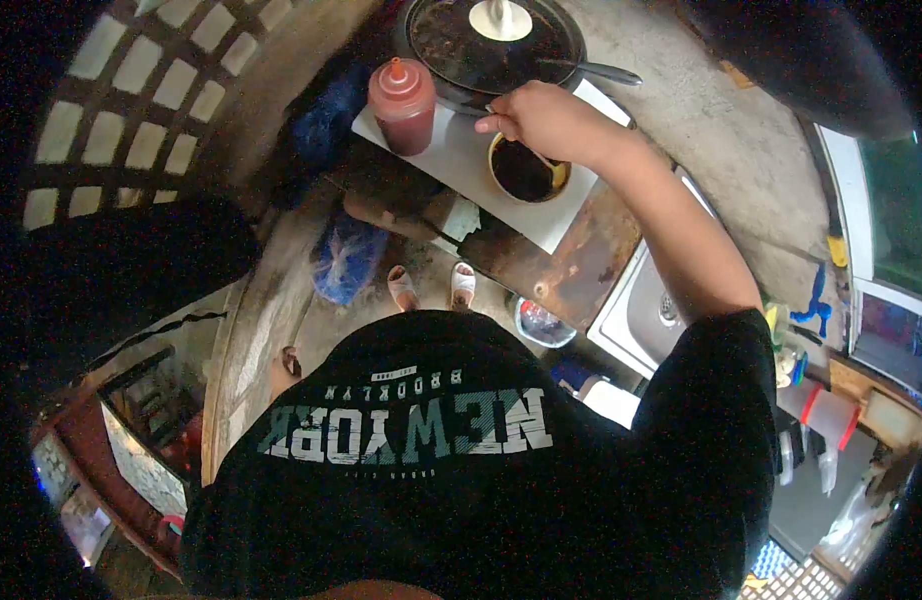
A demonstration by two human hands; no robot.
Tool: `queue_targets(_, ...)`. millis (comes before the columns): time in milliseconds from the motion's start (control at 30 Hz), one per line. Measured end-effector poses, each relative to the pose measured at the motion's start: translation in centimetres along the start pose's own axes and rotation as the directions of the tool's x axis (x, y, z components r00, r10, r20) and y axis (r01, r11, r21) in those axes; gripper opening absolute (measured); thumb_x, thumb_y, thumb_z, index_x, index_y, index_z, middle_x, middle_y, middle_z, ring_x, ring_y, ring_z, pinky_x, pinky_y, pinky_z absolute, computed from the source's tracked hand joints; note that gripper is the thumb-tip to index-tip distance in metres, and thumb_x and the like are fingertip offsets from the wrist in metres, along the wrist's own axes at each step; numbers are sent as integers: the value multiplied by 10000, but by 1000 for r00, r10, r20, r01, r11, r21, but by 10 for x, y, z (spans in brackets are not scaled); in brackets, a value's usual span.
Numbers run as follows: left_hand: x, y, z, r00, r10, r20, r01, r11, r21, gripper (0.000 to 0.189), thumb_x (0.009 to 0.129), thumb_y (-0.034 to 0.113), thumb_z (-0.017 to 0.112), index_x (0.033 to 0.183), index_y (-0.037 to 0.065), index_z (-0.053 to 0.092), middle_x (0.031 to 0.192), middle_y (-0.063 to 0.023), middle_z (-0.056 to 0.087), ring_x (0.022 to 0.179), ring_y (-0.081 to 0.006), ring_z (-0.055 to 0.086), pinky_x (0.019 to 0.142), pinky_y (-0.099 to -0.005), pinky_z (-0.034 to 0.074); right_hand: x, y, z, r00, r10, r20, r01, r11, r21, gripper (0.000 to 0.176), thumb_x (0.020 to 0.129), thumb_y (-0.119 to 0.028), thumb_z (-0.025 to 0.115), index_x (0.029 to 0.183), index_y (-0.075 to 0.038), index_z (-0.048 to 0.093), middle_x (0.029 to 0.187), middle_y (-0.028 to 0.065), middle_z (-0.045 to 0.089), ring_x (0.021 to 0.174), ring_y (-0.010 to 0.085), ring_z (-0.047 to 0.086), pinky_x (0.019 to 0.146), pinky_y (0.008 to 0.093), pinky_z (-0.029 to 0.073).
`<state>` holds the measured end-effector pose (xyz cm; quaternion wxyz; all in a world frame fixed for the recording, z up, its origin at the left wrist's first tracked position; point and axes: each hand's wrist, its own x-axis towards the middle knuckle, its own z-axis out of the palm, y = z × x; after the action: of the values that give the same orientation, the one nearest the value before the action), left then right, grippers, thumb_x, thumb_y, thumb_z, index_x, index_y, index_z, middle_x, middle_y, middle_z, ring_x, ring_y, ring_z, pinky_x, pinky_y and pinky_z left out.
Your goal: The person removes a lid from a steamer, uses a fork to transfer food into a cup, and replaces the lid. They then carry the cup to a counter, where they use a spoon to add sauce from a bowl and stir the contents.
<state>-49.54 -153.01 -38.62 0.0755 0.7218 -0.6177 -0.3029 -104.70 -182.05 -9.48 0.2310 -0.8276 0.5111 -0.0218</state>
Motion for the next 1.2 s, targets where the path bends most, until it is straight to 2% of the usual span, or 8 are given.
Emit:
queue_targets(67,-9,-5,2,994,-108,4,108,993,38,316,773,-12,551,1079,63,558,917,-122,632,838,-298,610,738,-378,472,3,14,8,999,42,8,-43,995,90,440,908,-377,569,746,31,580,606,124,566,551,234,542,565,359,445)
queue_targets(133,-19,14,-7,968,-249,2,249,968,41,323,776,-12,544,1087,75,561,909,-117,630,835,-286,610,742,-375,471,1,12,4,995,103,-3,-100,976,195,442,908,-387,568,739,21,594,588,133,562,547,260,550,573,367,449)
queue_targets(267,-24,20,0,963,-256,-84,252,966,-47,327,778,-10,549,1092,79,563,881,-111,632,842,-280,607,751,-372,471,0,29,10,971,237,32,-226,867,443,459,920,-414,552,701,-13,589,539,67,526,516,164,523,540,303,432)
queue_targets(367,-21,32,7,969,-222,-111,211,972,-102,335,773,-12,563,1096,76,564,871,-103,630,837,-268,601,756,-366,471,-13,19,3,924,377,-61,-291,801,524,440,938,-386,547,664,-42,547,534,-8,458,502,75,425,489,241,364)
queue_targets(500,-23,60,10,977,-191,-96,180,978,-106,338,767,-20,578,1092,72,567,877,-95,620,834,-249,588,757,-357,467,-24,42,8,919,336,-207,-198,846,495,477,920,-443,542,679,-33,572,511,39,480,497,122,478,520,272,406)
queue_targets(633,-29,39,31,981,-94,-170,54,973,-224,324,767,-22,578,1079,66,567,877,-94,614,837,-244,579,752,-355,465,-29,44,6,935,305,-180,-184,853,488,487,920,-452,535,667,-37,560,495,31,463,476,129,449,508,286,394)
queue_targets(833,-42,66,15,981,-142,-129,137,989,-47,319,764,-22,579,1072,59,562,855,-93,603,819,-242,573,747,-353,461,-15,52,6,964,239,-118,-154,859,489,487,919,-451,540,652,-44,550,500,19,461,476,116,442,497,281,381)
queue_targets(1200,-62,74,24,973,-179,-144,169,983,-74,326,744,-37,565,1052,69,574,864,-102,606,832,-264,583,754,-358,465,-11,45,7,985,168,-41,-123,848,515,478,926,-432,548,642,-48,533,507,-7,458,481,77,445,480,247,375)
